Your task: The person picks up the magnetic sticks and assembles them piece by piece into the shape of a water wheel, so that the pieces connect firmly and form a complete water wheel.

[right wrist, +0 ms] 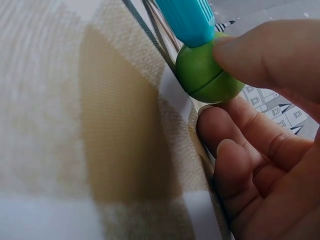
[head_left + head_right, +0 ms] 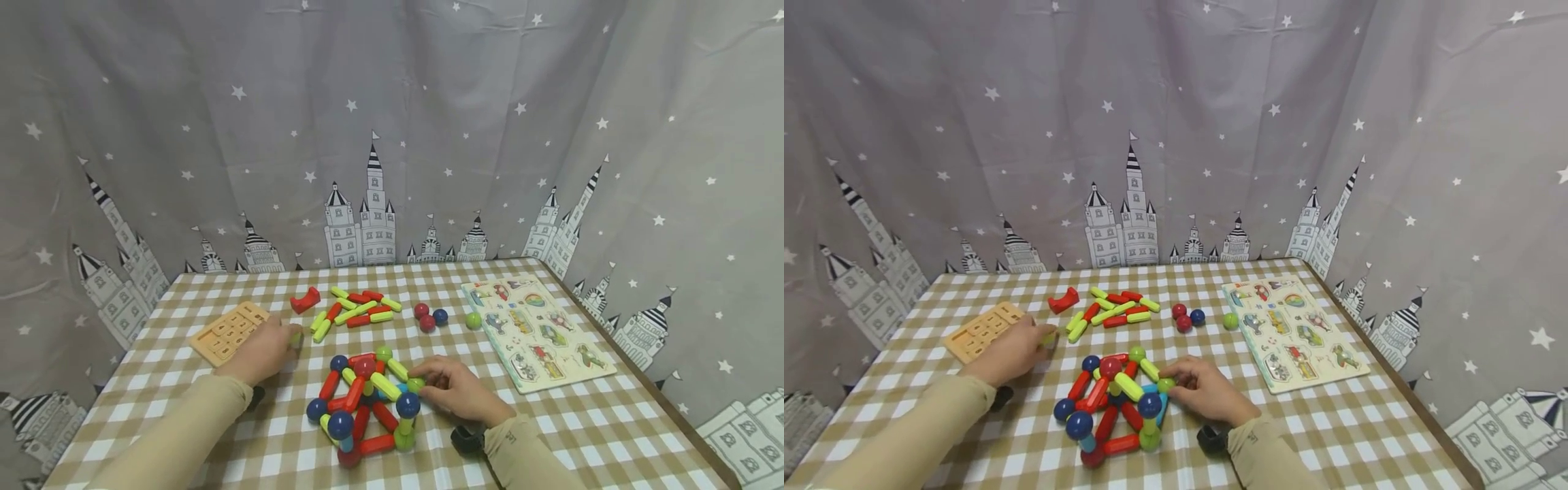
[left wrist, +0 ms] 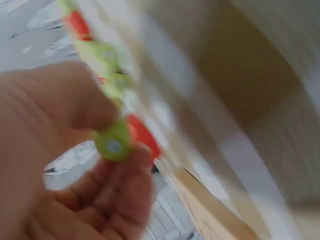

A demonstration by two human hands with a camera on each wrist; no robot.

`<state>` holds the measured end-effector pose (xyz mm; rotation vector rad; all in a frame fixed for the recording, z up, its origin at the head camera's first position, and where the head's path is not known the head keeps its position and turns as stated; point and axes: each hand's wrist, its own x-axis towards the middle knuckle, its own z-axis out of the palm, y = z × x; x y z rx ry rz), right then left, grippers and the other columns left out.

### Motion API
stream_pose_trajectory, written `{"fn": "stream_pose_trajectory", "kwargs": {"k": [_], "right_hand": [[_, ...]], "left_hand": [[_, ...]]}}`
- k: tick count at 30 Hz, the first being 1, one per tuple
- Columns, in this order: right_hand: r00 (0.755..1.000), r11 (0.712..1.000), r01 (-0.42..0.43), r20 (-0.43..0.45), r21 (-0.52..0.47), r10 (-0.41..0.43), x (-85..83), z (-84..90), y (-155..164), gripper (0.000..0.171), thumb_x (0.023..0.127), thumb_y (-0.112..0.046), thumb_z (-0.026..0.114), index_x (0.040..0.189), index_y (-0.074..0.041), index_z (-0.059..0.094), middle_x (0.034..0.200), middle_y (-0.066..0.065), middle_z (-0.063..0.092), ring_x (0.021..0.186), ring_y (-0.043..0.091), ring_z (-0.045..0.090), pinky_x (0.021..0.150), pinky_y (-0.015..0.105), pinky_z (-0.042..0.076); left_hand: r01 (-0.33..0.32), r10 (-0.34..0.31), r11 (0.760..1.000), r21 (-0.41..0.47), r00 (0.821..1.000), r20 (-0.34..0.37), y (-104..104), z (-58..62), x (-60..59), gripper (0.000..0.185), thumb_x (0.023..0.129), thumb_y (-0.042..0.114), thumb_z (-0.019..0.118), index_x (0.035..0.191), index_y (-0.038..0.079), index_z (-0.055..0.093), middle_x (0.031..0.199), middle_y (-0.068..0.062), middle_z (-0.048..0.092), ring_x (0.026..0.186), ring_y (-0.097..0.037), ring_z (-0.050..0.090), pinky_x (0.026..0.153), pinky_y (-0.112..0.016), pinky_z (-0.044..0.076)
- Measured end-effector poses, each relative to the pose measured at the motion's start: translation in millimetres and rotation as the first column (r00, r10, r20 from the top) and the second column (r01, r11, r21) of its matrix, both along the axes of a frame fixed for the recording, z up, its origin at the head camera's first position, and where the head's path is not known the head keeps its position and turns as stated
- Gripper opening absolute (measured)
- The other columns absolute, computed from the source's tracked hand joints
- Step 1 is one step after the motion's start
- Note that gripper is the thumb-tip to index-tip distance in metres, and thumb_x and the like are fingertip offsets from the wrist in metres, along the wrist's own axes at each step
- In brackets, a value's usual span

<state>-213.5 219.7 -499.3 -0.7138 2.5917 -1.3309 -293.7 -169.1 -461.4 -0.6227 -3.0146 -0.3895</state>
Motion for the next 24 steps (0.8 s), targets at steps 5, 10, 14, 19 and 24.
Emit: {"fn": "stream_pose_trajectory", "kwargs": {"k": [5, 10, 14, 19, 24], "right_hand": [[1.0, 1.0, 0.002, 0.0, 0.012, -0.002, -0.6, -1.2, 0.0, 0.031, 0.096, -0.022, 0.073, 0.126, -0.027, 0.071, 0.121, -0.006, 0.068, 0.088, 0.01, 0.062, 0.075, 0.025, 0.053], [1.0, 1.0, 0.01, 0.012, 0.028, -0.011, -2.0, 1.3, 0.2, 0.032, 0.096, -0.023, 0.073, 0.127, -0.029, 0.071, 0.124, -0.01, 0.067, 0.092, 0.011, 0.063, 0.078, 0.027, 0.053], [1.0, 0.999, 0.026, 0.009, 0.029, -0.026, -3.4, 4.6, 1.7, 0.031, 0.095, -0.022, 0.074, 0.125, -0.029, 0.071, 0.124, -0.01, 0.067, 0.091, 0.012, 0.063, 0.078, 0.027, 0.053], [1.0, 1.0, 0.018, 0.018, 0.015, -0.018, -3.0, 1.5, 3.3, 0.03, 0.096, -0.022, 0.073, 0.125, -0.028, 0.071, 0.124, -0.009, 0.067, 0.09, 0.011, 0.063, 0.077, 0.026, 0.053], [1.0, 1.0, 0.004, 0.015, 0.004, -0.004, -1.7, -1.1, 0.2, 0.029, 0.097, -0.022, 0.073, 0.125, -0.027, 0.072, 0.124, -0.007, 0.068, 0.09, 0.011, 0.063, 0.076, 0.026, 0.053]], "left_hand": [[-0.038, -0.018, 0.92, 0.389, 0.99, 0.141, 11.0, 12.6, 35.0, 0.041, 0.09, 0.015, 0.077, 0.129, 0.012, 0.062, 0.101, -0.006, 0.067, 0.088, -0.017, 0.064, 0.075, -0.035, 0.056], [0.077, -0.173, 0.831, 0.551, 0.977, 0.125, 10.5, 6.5, 77.5, 0.035, 0.086, 0.01, 0.083, 0.111, 0.015, 0.059, 0.1, 0.0, 0.069, 0.09, -0.011, 0.071, 0.077, -0.025, 0.059], [0.117, -0.216, 0.82, 0.56, 0.97, 0.113, 12.3, 1.0, 88.9, 0.033, 0.087, 0.011, 0.082, 0.11, 0.013, 0.058, 0.1, 0.002, 0.068, 0.091, -0.007, 0.071, 0.078, -0.023, 0.059], [0.159, -0.267, 0.845, 0.511, 0.952, 0.146, 17.2, -2.2, 88.5, 0.03, 0.09, 0.014, 0.08, 0.112, 0.013, 0.06, 0.106, 0.001, 0.07, 0.096, -0.007, 0.07, 0.08, -0.022, 0.059], [0.171, -0.285, 0.857, 0.486, 0.943, 0.171, 12.3, -5.2, 89.1, 0.04, 0.088, 0.014, 0.082, 0.122, 0.012, 0.062, 0.116, -0.002, 0.07, 0.098, -0.01, 0.069, 0.08, -0.025, 0.059]]}}
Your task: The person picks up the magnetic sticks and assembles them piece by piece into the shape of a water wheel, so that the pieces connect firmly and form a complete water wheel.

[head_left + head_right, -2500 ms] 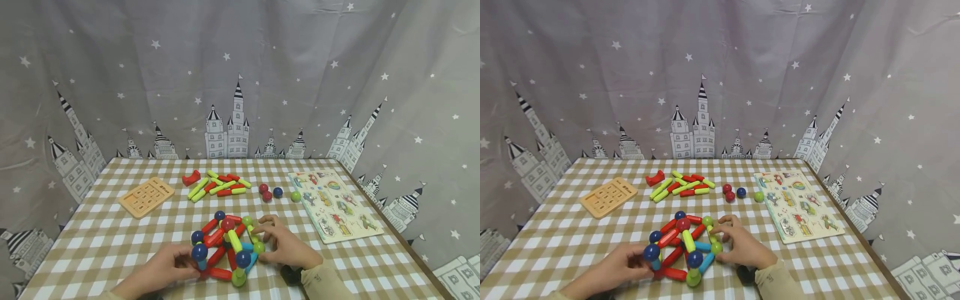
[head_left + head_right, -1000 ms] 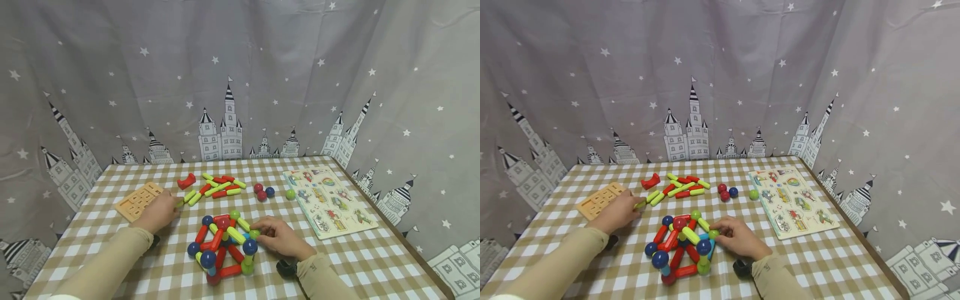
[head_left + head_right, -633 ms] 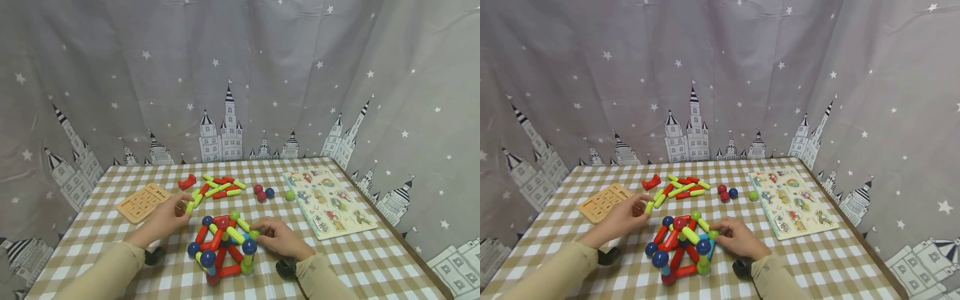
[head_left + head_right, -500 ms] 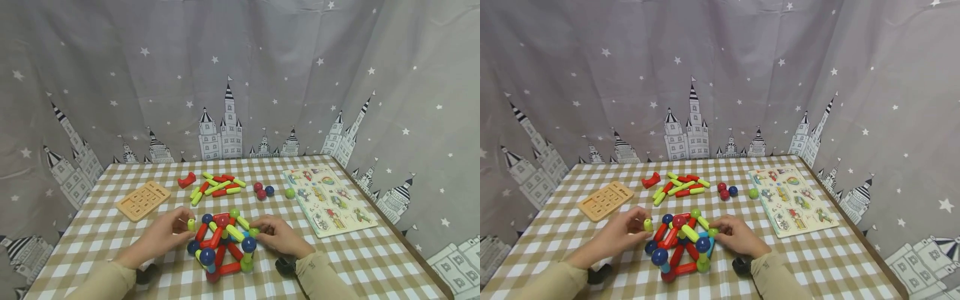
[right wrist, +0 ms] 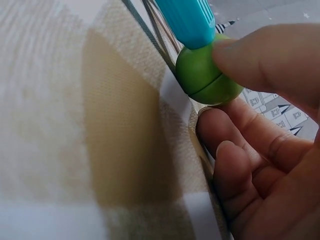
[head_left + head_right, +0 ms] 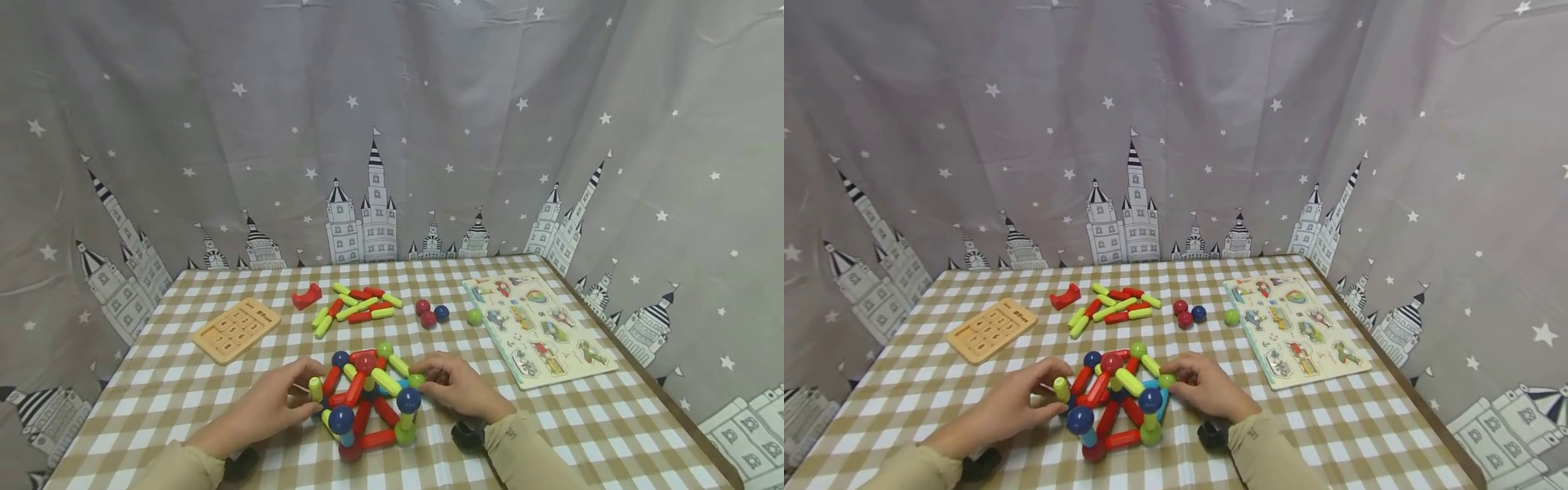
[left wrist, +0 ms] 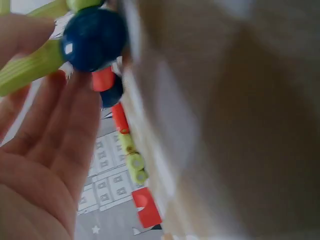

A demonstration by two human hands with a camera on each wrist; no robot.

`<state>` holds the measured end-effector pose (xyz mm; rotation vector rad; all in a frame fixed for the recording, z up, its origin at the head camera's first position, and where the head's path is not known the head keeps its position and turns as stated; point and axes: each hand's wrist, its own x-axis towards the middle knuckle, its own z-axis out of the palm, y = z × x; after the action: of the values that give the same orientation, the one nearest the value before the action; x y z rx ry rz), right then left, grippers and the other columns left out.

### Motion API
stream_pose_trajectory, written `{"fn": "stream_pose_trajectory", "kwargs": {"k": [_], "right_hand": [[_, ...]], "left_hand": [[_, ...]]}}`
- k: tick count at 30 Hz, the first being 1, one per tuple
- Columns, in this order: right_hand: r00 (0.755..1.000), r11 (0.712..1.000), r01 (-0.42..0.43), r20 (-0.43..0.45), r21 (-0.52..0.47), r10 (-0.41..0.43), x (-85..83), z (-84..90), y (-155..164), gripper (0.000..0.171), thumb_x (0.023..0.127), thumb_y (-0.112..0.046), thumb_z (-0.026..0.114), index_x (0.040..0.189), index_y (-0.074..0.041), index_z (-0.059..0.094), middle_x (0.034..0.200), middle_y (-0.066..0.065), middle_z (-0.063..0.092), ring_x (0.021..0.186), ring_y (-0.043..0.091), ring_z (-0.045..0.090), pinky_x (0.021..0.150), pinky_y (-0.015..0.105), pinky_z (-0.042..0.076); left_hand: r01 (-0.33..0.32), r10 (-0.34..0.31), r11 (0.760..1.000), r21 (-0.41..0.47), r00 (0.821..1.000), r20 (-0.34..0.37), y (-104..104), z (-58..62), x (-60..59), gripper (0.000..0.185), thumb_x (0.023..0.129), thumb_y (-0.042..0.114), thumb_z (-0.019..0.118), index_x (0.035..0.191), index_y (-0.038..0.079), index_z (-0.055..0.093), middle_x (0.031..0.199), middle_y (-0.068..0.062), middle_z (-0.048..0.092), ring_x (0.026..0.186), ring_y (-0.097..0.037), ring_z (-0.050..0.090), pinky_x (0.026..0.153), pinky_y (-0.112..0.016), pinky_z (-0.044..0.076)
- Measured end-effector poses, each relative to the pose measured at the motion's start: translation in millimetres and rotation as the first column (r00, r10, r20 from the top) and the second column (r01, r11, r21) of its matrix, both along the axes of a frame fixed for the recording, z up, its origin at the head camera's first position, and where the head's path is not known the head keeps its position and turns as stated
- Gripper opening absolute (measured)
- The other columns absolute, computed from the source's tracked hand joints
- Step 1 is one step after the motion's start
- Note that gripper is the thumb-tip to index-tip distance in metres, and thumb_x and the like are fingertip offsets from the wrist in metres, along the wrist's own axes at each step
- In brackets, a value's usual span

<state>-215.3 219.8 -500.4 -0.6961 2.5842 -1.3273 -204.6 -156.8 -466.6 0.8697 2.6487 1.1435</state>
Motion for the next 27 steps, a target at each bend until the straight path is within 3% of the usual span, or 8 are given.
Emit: {"fn": "stream_pose_trajectory", "kwargs": {"k": [4, 9, 14, 17, 19, 23, 25, 27], "right_hand": [[1.0, 1.0, 0.012, -0.016, -0.003, -0.012, 0.5, 0.1, -0.7, 0.03, 0.097, -0.02, 0.072, 0.126, -0.026, 0.071, 0.121, -0.008, 0.068, 0.089, 0.01, 0.062, 0.076, 0.025, 0.053], [0.997, 0.998, 0.06, -0.047, -0.004, -0.06, -0.7, 2.0, -2.3, 0.032, 0.098, -0.014, 0.069, 0.128, -0.024, 0.071, 0.121, -0.005, 0.069, 0.091, 0.011, 0.062, 0.076, 0.024, 0.051], [0.996, 0.997, 0.078, -0.052, 0.006, -0.078, -0.3, 5.8, 2.3, 0.041, 0.096, -0.006, 0.068, 0.134, -0.021, 0.066, 0.122, 0.0, 0.066, 0.093, 0.013, 0.062, 0.076, 0.024, 0.053], [1.0, 1.0, 0.006, -0.015, 0.026, -0.005, 6.4, 12.0, 11.8, 0.043, 0.089, 0.003, 0.064, 0.128, -0.013, 0.058, 0.111, 0.004, 0.06, 0.086, 0.011, 0.059, 0.069, 0.022, 0.05], [0.993, 0.996, -0.086, 0.085, 0.017, 0.084, 13.5, 16.9, 18.7, 0.044, 0.082, 0.005, 0.065, 0.121, -0.012, 0.053, 0.098, 0.004, 0.057, 0.076, 0.01, 0.056, 0.063, 0.022, 0.047], [0.956, 0.98, -0.199, 0.218, -0.002, 0.195, 23.0, 20.6, 20.2, 0.045, 0.078, -0.013, 0.085, 0.11, -0.017, 0.053, 0.077, -0.003, 0.06, 0.064, 0.004, 0.055, 0.058, 0.019, 0.045], [0.956, 0.979, -0.203, 0.216, -0.001, 0.198, 23.8, 19.4, 15.8, 0.05, 0.074, -0.024, 0.092, 0.108, -0.02, 0.055, 0.072, -0.006, 0.062, 0.061, 0.003, 0.055, 0.056, 0.018, 0.044], [0.968, 0.985, -0.175, 0.181, -0.003, 0.172, 23.2, 17.5, 11.1, 0.048, 0.073, -0.025, 0.093, 0.106, -0.021, 0.058, 0.073, -0.008, 0.063, 0.061, 0.002, 0.055, 0.056, 0.018, 0.044]], "left_hand": [[0.023, -0.021, 0.999, -0.025, 0.999, 0.045, -0.5, -2.2, 0.7, 0.044, 0.087, 0.02, 0.084, 0.126, 0.015, 0.064, 0.117, 0.002, 0.07, 0.099, -0.01, 0.069, 0.081, -0.024, 0.059], [0.072, -0.072, 0.997, 0.001, 0.996, 0.056, 6.5, -2.1, 9.7, 0.031, 0.084, 0.031, 0.086, 0.107, 0.02, 0.067, 0.103, 0.009, 0.07, 0.093, -0.005, 0.069, 0.078, -0.023, 0.058], [0.055, -0.055, 0.998, 0.013, 0.997, 0.045, 17.3, -3.1, 16.6, 0.026, 0.081, 0.03, 0.088, 0.093, 0.024, 0.066, 0.097, 0.011, 0.069, 0.089, -0.003, 0.069, 0.074, -0.023, 0.059], [0.046, -0.047, 0.999, 0.024, 0.998, 0.038, 21.8, -4.5, 17.8, 0.026, 0.08, 0.028, 0.089, 0.091, 0.025, 0.066, 0.096, 0.011, 0.069, 0.087, -0.002, 0.068, 0.074, -0.023, 0.059], [0.047, -0.047, 0.999, 0.018, 0.998, 0.037, 24.2, -5.5, 18.0, 0.026, 0.08, 0.028, 0.089, 0.091, 0.025, 0.066, 0.095, 0.011, 0.069, 0.086, -0.001, 0.067, 0.074, -0.023, 0.059], [0.047, -0.047, 0.999, -0.003, 0.998, 0.043, 27.6, -5.3, 18.0, 0.026, 0.08, 0.028, 0.089, 0.092, 0.025, 0.066, 0.095, 0.011, 0.069, 0.085, 0.0, 0.067, 0.074, -0.022, 0.058], [0.043, -0.043, 0.999, -0.013, 0.998, 0.037, 28.4, -4.5, 18.1, 0.026, 0.08, 0.028, 0.089, 0.092, 0.025, 0.066, 0.094, 0.011, 0.068, 0.085, -0.001, 0.066, 0.074, -0.022, 0.058], [0.04, -0.039, 0.999, -0.013, 0.999, 0.034, 29.1, -3.9, 18.1, 0.026, 0.08, 0.028, 0.089, 0.091, 0.025, 0.066, 0.094, 0.011, 0.068, 0.085, -0.001, 0.066, 0.073, -0.023, 0.058]]}}
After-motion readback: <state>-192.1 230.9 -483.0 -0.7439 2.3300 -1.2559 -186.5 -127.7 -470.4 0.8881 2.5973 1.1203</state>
